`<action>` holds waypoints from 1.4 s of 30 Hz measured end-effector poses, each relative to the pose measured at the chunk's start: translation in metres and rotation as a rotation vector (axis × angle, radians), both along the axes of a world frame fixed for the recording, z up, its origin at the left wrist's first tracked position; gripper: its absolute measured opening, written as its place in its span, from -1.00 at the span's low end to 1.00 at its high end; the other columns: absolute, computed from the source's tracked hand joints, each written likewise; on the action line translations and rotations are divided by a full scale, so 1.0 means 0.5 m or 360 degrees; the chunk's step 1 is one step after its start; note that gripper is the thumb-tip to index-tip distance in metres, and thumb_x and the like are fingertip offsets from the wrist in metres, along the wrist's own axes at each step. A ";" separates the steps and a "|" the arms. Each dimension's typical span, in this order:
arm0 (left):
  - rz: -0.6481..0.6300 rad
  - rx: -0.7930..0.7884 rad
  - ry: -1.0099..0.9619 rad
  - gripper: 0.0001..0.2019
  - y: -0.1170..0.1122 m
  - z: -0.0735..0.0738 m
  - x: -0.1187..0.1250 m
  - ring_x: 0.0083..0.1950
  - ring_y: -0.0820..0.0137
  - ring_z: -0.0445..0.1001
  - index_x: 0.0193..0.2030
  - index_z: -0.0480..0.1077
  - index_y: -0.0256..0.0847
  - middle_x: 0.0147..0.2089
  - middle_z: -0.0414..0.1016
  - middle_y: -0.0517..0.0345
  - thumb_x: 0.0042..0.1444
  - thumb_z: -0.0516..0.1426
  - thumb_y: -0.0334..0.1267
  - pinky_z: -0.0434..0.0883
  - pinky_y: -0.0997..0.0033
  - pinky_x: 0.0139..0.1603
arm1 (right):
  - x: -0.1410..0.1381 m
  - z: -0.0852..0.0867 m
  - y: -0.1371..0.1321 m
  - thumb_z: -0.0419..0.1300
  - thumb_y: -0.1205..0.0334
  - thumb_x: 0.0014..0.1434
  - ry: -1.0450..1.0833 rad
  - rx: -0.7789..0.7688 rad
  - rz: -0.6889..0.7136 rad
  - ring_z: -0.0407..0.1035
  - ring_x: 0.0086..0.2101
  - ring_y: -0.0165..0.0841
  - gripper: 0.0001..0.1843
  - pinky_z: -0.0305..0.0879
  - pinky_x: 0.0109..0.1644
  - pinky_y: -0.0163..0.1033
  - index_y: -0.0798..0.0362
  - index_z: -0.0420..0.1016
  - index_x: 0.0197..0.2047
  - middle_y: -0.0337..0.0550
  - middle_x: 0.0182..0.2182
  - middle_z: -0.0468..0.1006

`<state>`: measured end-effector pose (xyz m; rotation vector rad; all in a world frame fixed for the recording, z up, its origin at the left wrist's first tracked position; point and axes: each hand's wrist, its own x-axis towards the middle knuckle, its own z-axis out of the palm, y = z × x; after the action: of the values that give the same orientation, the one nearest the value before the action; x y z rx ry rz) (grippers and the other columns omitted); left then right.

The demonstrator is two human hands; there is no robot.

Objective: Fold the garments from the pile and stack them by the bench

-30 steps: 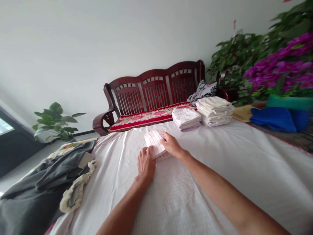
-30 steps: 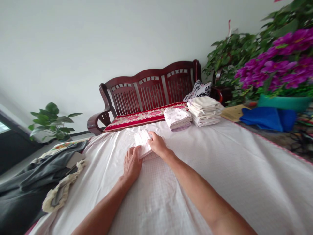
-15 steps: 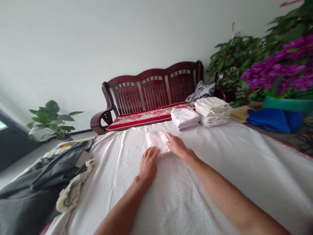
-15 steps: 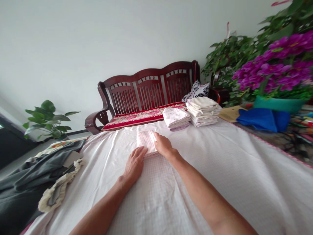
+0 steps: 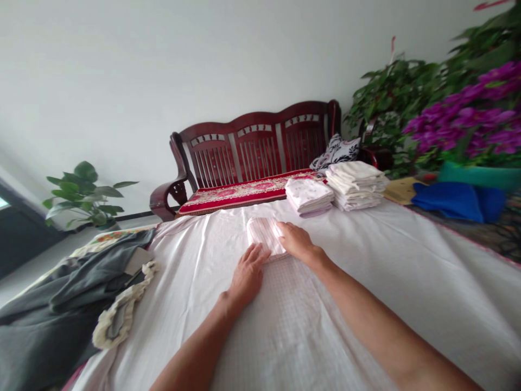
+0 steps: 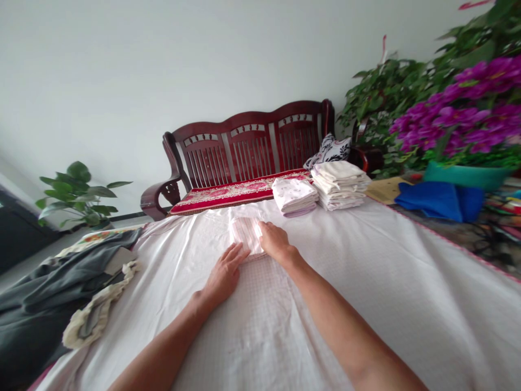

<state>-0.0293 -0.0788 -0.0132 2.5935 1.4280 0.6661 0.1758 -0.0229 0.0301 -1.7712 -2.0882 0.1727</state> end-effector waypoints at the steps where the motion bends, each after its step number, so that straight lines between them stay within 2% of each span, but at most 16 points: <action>1: -0.0033 -0.0006 -0.0040 -0.42 0.003 0.004 -0.005 0.48 0.18 0.15 0.29 0.41 -0.15 0.42 0.28 0.02 0.13 0.01 -0.55 0.20 0.04 0.46 | 0.000 0.004 -0.001 0.11 0.36 0.23 -0.0014 0.0009 -0.0018 0.46 -0.01 -0.13 -0.59 0.30 0.03 -0.16 0.07 0.48 0.14 0.09 0.02 0.56; 4: -0.0039 0.0020 -0.0204 -0.59 0.027 0.020 -0.013 0.39 0.20 0.31 0.21 0.47 -0.18 0.31 0.44 0.01 0.31 -0.02 -0.34 0.24 0.05 0.43 | -0.006 0.014 -0.006 0.08 0.32 0.28 -0.0038 0.0070 -0.0045 0.41 0.06 -0.09 -0.67 0.26 0.13 -0.10 0.07 0.52 0.06 0.13 0.05 0.53; 6: 0.0062 0.0077 -0.0283 -0.60 0.057 0.033 -0.008 0.38 0.18 0.32 0.20 0.47 -0.23 0.27 0.48 -0.04 0.36 -0.06 -0.26 0.25 0.05 0.42 | -0.015 0.012 -0.009 0.07 0.30 0.31 -0.0037 0.0179 0.0068 0.34 0.15 -0.12 -0.64 0.19 0.23 -0.08 0.06 0.48 0.14 0.12 0.13 0.49; 9: 0.0151 0.0160 -0.0266 -0.57 0.114 0.050 0.017 0.44 0.17 0.24 0.27 0.40 -0.27 0.34 0.40 -0.10 0.39 -0.09 -0.27 0.20 0.03 0.44 | -0.030 -0.006 -0.014 0.04 0.21 0.36 -0.0071 0.0344 0.0305 0.12 0.32 -0.14 -0.51 -0.04 0.40 -0.01 0.09 0.32 0.32 0.11 0.31 0.33; 11: 0.0168 0.0167 -0.0191 -0.56 0.149 0.054 0.038 0.46 0.16 0.20 0.31 0.35 -0.27 0.38 0.33 -0.14 0.40 -0.10 -0.27 0.17 -0.03 0.44 | -0.034 -0.025 -0.013 0.02 0.14 0.38 -0.0126 0.0303 0.0349 -0.03 0.40 -0.12 -0.44 -0.19 0.45 0.07 0.14 0.23 0.38 0.14 0.39 0.21; 14: 0.0230 0.0084 -0.0019 -0.55 0.180 0.044 0.061 0.50 0.06 0.11 0.35 0.29 -0.28 0.43 0.24 -0.21 0.41 -0.07 -0.22 0.14 -0.12 0.43 | -0.030 -0.052 -0.009 0.01 0.08 0.38 -0.0164 0.0152 0.0319 -0.08 0.42 -0.12 -0.39 -0.24 0.46 0.12 0.14 0.18 0.42 0.13 0.41 0.16; 18: 0.0243 -0.0031 0.0181 -0.52 0.186 0.017 0.065 0.53 0.01 0.00 0.40 0.24 -0.21 0.45 0.21 -0.16 0.41 -0.06 -0.14 0.08 -0.20 0.43 | -0.021 -0.072 -0.005 -0.09 0.04 0.43 -0.0130 0.0211 0.0300 -0.09 0.42 -0.17 -0.38 -0.23 0.47 0.11 0.13 0.14 0.45 0.06 0.44 0.10; 21: 0.0225 -0.0056 0.0200 -0.50 0.182 0.008 0.060 0.53 -0.02 -0.04 0.42 0.19 -0.20 0.48 0.17 -0.12 0.42 -0.08 -0.10 0.05 -0.22 0.43 | -0.021 -0.077 -0.006 -0.10 0.03 0.43 -0.0101 0.0256 0.0294 -0.07 0.41 -0.16 -0.38 -0.20 0.46 0.12 0.12 0.13 0.45 0.06 0.44 0.11; 24: 0.0255 -0.0079 0.0108 -0.49 0.177 0.005 0.058 0.54 -0.02 -0.06 0.42 0.19 -0.20 0.50 0.12 -0.12 0.40 -0.06 -0.09 0.05 -0.18 0.44 | -0.021 -0.080 -0.007 -0.05 0.04 0.41 -0.0064 0.0281 0.0286 -0.05 0.41 -0.16 -0.38 -0.13 0.45 0.09 0.08 0.14 0.45 0.04 0.43 0.13; 28: 0.0527 -0.0089 -0.0194 -0.41 0.162 -0.011 0.046 0.52 0.02 0.02 0.44 0.12 -0.27 0.50 0.05 -0.29 0.32 0.05 -0.14 0.13 -0.04 0.42 | -0.013 -0.084 -0.004 0.11 0.04 0.32 -0.0037 0.0256 0.0089 -0.04 0.40 -0.05 -0.30 -0.05 0.42 0.08 0.15 0.14 0.44 0.16 0.43 0.11; 30: 0.0636 -0.0109 -0.0350 -0.33 0.154 -0.019 0.035 0.46 0.01 0.16 0.44 0.07 -0.32 0.45 0.14 -0.38 0.24 0.12 -0.18 0.18 -0.03 0.38 | -0.007 -0.081 -0.001 0.18 -0.01 0.27 -0.0018 0.0195 -0.0078 0.02 0.37 0.00 -0.23 0.01 0.38 0.09 0.18 0.13 0.43 0.26 0.39 0.17; 33: 0.0686 -0.0265 -0.0621 -0.22 0.148 -0.019 0.022 0.28 0.05 0.42 0.44 0.02 -0.42 0.31 0.32 -0.45 0.12 0.19 -0.27 0.34 0.09 0.24 | 0.001 -0.068 0.000 0.23 -0.11 0.21 0.0014 0.0075 -0.0249 0.22 0.26 0.03 -0.13 0.14 0.28 0.04 0.23 0.13 0.40 0.31 0.24 0.39; 36: 0.0787 -0.0557 -0.0973 -0.19 0.148 -0.002 0.016 0.04 0.20 0.56 0.41 0.05 -0.43 0.21 0.41 -0.37 0.03 0.24 -0.31 0.47 0.29 -0.02 | 0.007 -0.043 -0.005 0.28 -0.16 0.15 0.0010 -0.0005 -0.0343 0.34 0.14 0.05 -0.07 0.22 0.19 -0.01 0.30 0.16 0.37 0.30 0.11 0.51; 38: 0.0805 -0.0786 -0.1129 -0.32 0.147 0.014 0.015 -0.08 0.27 0.58 0.29 0.21 -0.40 0.08 0.50 -0.21 0.02 0.25 -0.28 0.46 0.40 -0.17 | 0.013 -0.024 -0.009 0.29 -0.17 0.12 0.0010 -0.0082 -0.0385 0.36 0.13 0.06 -0.08 0.25 0.15 -0.02 0.29 0.21 0.33 0.30 0.10 0.51; 40: 0.0721 -0.1005 -0.1161 -0.58 0.145 0.030 0.014 -0.22 0.31 0.56 0.01 0.40 -0.38 -0.17 0.56 -0.02 0.01 0.26 -0.22 0.41 0.45 -0.30 | 0.022 -0.007 -0.010 0.29 -0.23 0.09 0.0039 -0.0243 -0.0406 0.38 0.12 0.06 -0.14 0.29 0.10 -0.03 0.23 0.32 0.25 0.30 0.10 0.51; 42: 0.0611 -0.1144 -0.1137 -0.73 0.139 0.043 0.014 -0.35 0.33 0.51 -0.28 0.44 -0.32 -0.40 0.49 0.12 -0.01 0.27 -0.14 0.36 0.46 -0.39 | 0.033 0.006 -0.008 0.26 -0.31 0.06 0.0084 -0.0415 -0.0385 0.42 0.10 0.05 -0.21 0.32 0.06 -0.03 0.16 0.42 0.13 0.27 0.08 0.53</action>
<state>-0.0224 -0.0094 0.0083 1.3615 1.5161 0.8059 0.1921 -0.0269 0.0329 -2.1284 -1.8630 0.4344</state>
